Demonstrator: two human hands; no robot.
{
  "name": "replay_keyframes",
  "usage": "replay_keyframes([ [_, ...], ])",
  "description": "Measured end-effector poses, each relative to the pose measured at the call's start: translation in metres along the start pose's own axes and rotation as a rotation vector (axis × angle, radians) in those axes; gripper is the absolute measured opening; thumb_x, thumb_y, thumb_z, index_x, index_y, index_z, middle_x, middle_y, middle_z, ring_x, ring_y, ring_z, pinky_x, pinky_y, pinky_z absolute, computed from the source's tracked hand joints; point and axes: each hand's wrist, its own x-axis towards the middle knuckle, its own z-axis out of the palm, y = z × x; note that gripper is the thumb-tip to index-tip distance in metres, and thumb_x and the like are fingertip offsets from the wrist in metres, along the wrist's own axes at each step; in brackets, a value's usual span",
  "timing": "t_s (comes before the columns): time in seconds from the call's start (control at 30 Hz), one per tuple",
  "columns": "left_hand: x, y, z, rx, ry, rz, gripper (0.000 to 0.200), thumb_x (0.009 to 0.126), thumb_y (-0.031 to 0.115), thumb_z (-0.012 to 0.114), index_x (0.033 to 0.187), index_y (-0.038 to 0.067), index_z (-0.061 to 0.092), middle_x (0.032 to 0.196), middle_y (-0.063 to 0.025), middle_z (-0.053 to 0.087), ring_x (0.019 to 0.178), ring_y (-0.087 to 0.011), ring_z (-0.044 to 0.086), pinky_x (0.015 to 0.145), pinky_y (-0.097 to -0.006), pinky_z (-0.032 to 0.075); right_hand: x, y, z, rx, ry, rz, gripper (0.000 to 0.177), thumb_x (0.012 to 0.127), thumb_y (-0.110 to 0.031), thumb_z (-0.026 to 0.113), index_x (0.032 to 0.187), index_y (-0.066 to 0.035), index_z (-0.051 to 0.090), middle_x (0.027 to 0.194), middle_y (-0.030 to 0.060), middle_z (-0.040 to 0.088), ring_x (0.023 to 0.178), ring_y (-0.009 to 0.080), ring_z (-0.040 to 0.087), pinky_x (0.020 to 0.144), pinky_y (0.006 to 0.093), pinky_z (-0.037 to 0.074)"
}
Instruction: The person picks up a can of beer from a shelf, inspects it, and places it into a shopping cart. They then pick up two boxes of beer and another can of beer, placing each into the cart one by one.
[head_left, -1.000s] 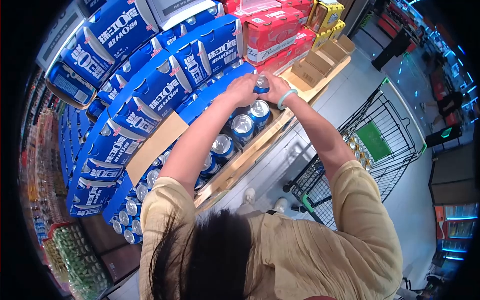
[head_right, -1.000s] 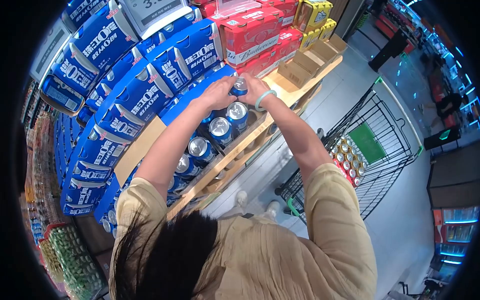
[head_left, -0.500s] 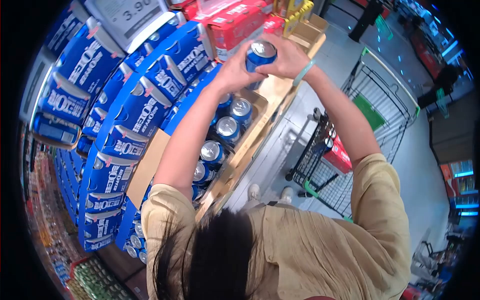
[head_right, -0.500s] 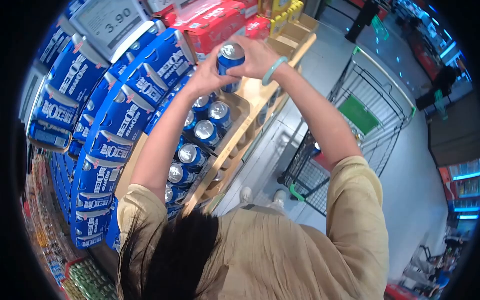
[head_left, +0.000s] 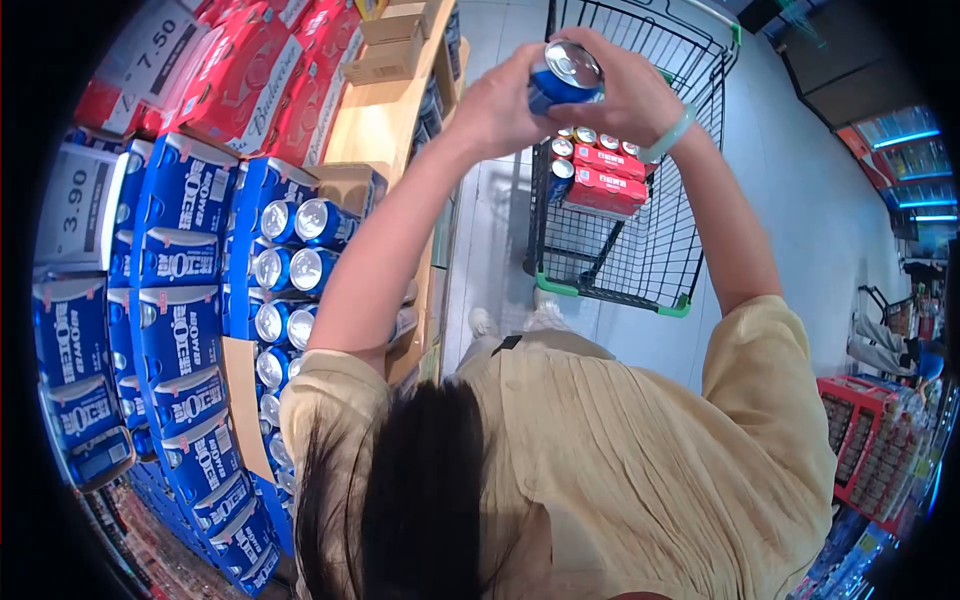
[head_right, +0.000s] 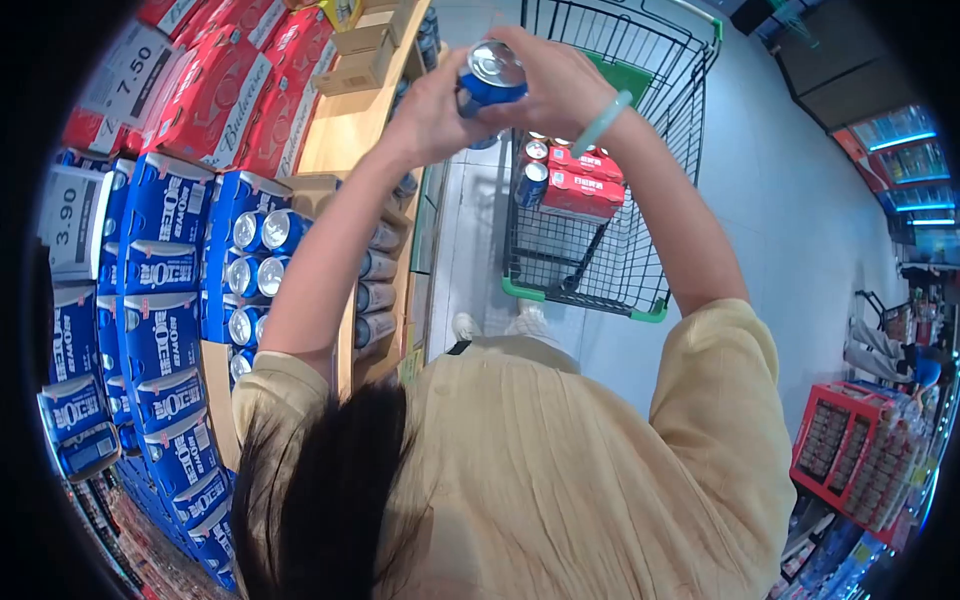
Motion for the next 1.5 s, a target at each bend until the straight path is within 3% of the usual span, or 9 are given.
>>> replay_keyframes([
  [0.07,0.008,-0.005,0.047,-0.191,-0.038,0.077,0.073,0.067,0.038,0.079,0.125,0.010,0.042,0.109,-0.0143,0.063,0.103,-0.0323,0.061,0.086,-0.0402,0.049,-0.030,0.033,0.001,0.143,-0.044,0.072,0.072,0.065,-0.021,0.080,0.126,-0.006,0.046,0.105,0.0152,0.063,0.094,0.0297,0.064,0.084,0.0361,0.050],
  [0.33,-0.017,-0.004,0.194,-0.135,-0.339,-0.280,0.076,0.065,0.023,0.078,0.130,0.012,0.040,0.118,-0.0155,0.059,0.108,-0.0327,0.058,0.088,-0.0420,0.048,-0.145,0.128,0.071,0.229,-0.068,0.391,0.075,0.059,-0.017,0.081,0.124,-0.006,0.046,0.109,0.0178,0.061,0.096,0.0328,0.063,0.083,0.0367,0.050],
  [0.6,-0.085,-0.058,0.292,-0.125,-0.377,-0.423,0.066,0.067,0.011,0.074,0.125,0.010,0.042,0.117,-0.0142,0.058,0.111,-0.0328,0.055,0.088,-0.0427,0.047,-0.216,0.177,0.188,0.345,-0.180,0.542,0.079,0.059,-0.019,0.079,0.126,-0.001,0.041,0.115,0.0235,0.056,0.108,0.0394,0.054,0.092,0.0438,0.044],
  [0.87,-0.126,-0.127,0.354,-0.074,-0.210,-0.901,0.059,0.074,-0.001,0.060,0.131,0.005,0.046,0.122,-0.0198,0.054,0.116,-0.0338,0.053,0.096,-0.0382,0.043,-0.208,0.199,0.290,0.278,-0.204,0.470,0.078,0.061,-0.016,0.078,0.127,-0.001,0.038,0.118,0.0210,0.052,0.109,0.0388,0.050,0.092,0.0451,0.044],
  [0.93,-0.127,-0.143,0.362,-0.302,-0.030,-1.131,0.057,0.078,-0.004,0.054,0.133,0.001,0.045,0.125,-0.0186,0.055,0.117,-0.0284,0.054,0.096,-0.0344,0.043,-0.201,0.203,0.305,0.276,-0.226,0.426,0.078,0.062,-0.015,0.078,0.127,-0.003,0.037,0.120,0.0196,0.050,0.110,0.0386,0.049,0.091,0.0454,0.045],
  [0.97,-0.129,-0.152,0.365,-0.403,0.016,-1.262,0.056,0.076,0.002,0.055,0.132,0.003,0.047,0.127,-0.0214,0.054,0.120,-0.0344,0.050,0.102,-0.0379,0.038,-0.199,0.206,0.311,0.291,-0.233,0.423,0.076,0.062,-0.014,0.077,0.127,-0.004,0.038,0.119,0.0192,0.049,0.109,0.0385,0.049,0.090,0.0454,0.046],
  [1.13,-0.125,-0.172,0.381,-0.427,0.143,-1.402,0.057,0.079,0.003,0.053,0.135,0.004,0.044,0.130,-0.0215,0.052,0.122,-0.0341,0.049,0.103,-0.0382,0.037,-0.176,0.214,0.337,0.283,-0.255,0.396,0.071,0.064,-0.011,0.073,0.126,-0.006,0.039,0.117,0.0173,0.047,0.110,0.0379,0.048,0.087,0.0461,0.047],
  [1.2,-0.124,-0.171,0.388,-0.523,0.358,-1.353,0.058,0.080,0.003,0.053,0.136,0.003,0.042,0.132,-0.0220,0.050,0.123,-0.0339,0.048,0.103,-0.0382,0.037,-0.168,0.217,0.343,0.291,-0.249,0.410,0.067,0.066,-0.009,0.070,0.125,-0.007,0.040,0.117,0.0163,0.045,0.110,0.0374,0.047,0.087,0.0470,0.048],
  [1.5,-0.118,-0.164,0.388,-0.674,0.448,-1.386,0.064,0.080,0.004,0.053,0.141,0.001,0.033,0.126,-0.0230,0.052,0.116,-0.0282,0.053,0.096,-0.0363,0.042,-0.163,0.217,0.341,0.311,-0.204,0.380,0.061,0.069,-0.001,0.065,0.125,-0.006,0.041,0.117,0.0199,0.043,0.112,0.0401,0.047,0.091,0.0443,0.044],
])
